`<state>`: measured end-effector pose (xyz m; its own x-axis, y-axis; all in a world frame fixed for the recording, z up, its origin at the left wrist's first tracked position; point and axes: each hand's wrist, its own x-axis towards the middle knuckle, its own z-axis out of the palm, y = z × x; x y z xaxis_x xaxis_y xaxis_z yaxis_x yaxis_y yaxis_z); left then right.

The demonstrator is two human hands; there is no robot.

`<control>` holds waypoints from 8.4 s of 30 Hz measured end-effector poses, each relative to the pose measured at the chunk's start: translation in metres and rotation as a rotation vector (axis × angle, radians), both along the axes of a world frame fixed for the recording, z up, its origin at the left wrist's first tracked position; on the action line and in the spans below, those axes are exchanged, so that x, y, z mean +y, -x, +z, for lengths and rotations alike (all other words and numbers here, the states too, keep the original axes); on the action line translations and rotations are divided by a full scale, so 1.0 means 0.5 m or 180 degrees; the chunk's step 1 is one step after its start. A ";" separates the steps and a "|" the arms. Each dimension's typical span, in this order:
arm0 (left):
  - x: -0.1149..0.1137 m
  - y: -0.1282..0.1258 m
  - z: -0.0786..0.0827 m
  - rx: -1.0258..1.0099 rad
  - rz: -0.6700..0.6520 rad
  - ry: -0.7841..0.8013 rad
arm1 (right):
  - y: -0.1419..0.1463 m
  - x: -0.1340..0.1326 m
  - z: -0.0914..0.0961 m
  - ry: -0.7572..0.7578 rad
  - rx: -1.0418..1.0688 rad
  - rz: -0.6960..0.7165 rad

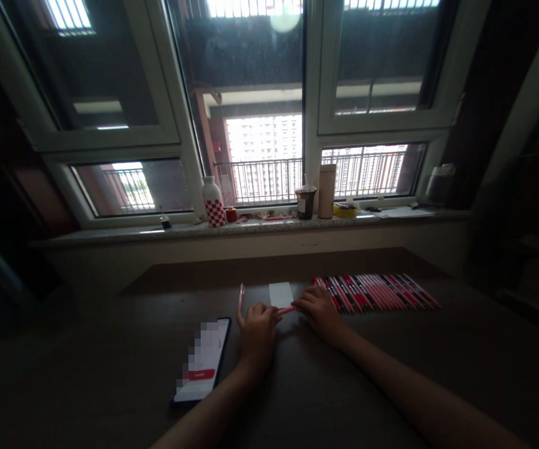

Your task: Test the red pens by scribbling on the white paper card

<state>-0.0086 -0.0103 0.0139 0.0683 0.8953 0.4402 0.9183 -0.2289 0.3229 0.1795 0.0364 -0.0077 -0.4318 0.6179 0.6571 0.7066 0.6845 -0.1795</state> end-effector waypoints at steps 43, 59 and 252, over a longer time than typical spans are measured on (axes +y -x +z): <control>-0.002 -0.009 0.002 0.0570 0.0171 -0.0050 | 0.005 -0.003 0.002 -0.0076 0.0278 -0.0191; 0.000 -0.001 -0.005 0.0483 0.0017 -0.0147 | 0.002 0.000 -0.002 -0.0168 0.0397 -0.0161; 0.017 0.003 -0.019 0.0536 0.0617 -0.0084 | 0.000 0.000 -0.005 0.0076 0.0735 -0.0854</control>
